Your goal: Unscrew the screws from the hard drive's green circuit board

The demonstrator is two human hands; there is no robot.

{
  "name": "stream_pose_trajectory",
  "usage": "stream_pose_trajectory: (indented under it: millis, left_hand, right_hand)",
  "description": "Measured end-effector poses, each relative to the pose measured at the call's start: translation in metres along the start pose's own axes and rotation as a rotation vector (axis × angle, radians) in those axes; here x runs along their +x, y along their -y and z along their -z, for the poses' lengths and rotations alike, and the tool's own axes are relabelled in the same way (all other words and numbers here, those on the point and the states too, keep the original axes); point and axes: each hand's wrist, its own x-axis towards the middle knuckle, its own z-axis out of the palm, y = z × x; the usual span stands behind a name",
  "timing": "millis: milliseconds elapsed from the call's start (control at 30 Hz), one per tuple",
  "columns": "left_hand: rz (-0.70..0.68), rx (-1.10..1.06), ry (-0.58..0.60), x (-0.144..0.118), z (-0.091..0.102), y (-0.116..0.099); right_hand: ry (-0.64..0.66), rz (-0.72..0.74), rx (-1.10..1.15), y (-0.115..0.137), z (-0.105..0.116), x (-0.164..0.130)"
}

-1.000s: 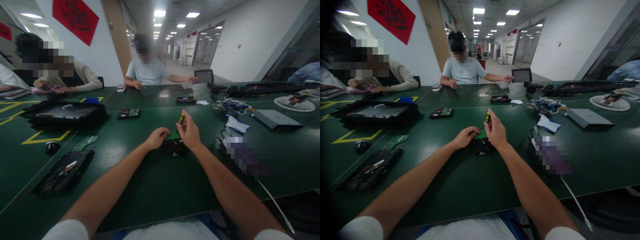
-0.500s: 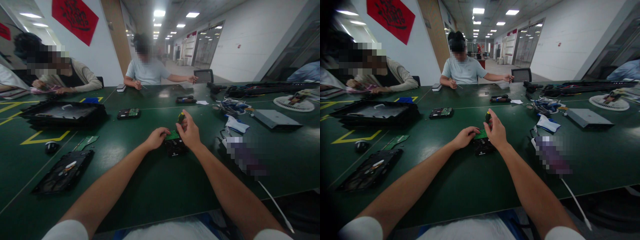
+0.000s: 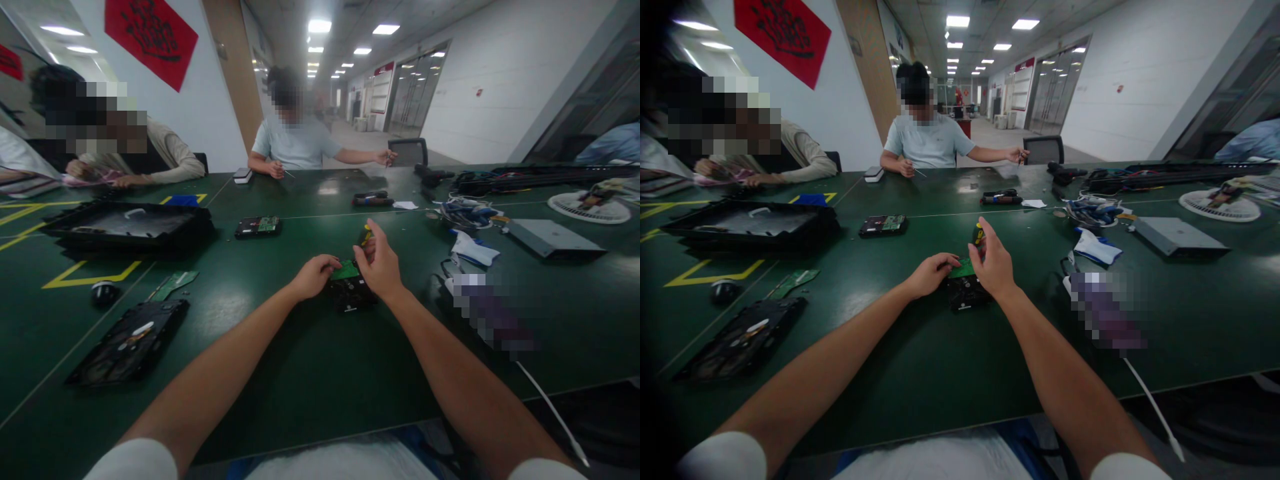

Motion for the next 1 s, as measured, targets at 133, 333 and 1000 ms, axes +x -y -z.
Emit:
stream_pose_trajectory:
  millis: [133, 333, 1000]
  left_hand:
    - [0.002, -0.001, 0.002, 0.0002, 0.0002, 0.0005]
    - [0.005, 0.009, -0.001, -0.0003, -0.0008, 0.0024]
    - [-0.008, -0.013, 0.0, 0.0001, 0.0003, -0.0009]
  right_hand:
    - [-0.005, -0.007, -0.003, -0.0013, -0.0009, -0.0006]
    - [-0.004, -0.008, 0.004, 0.0, -0.0005, -0.0005]
    - [-0.012, -0.064, 0.002, -0.0007, -0.002, -0.0019]
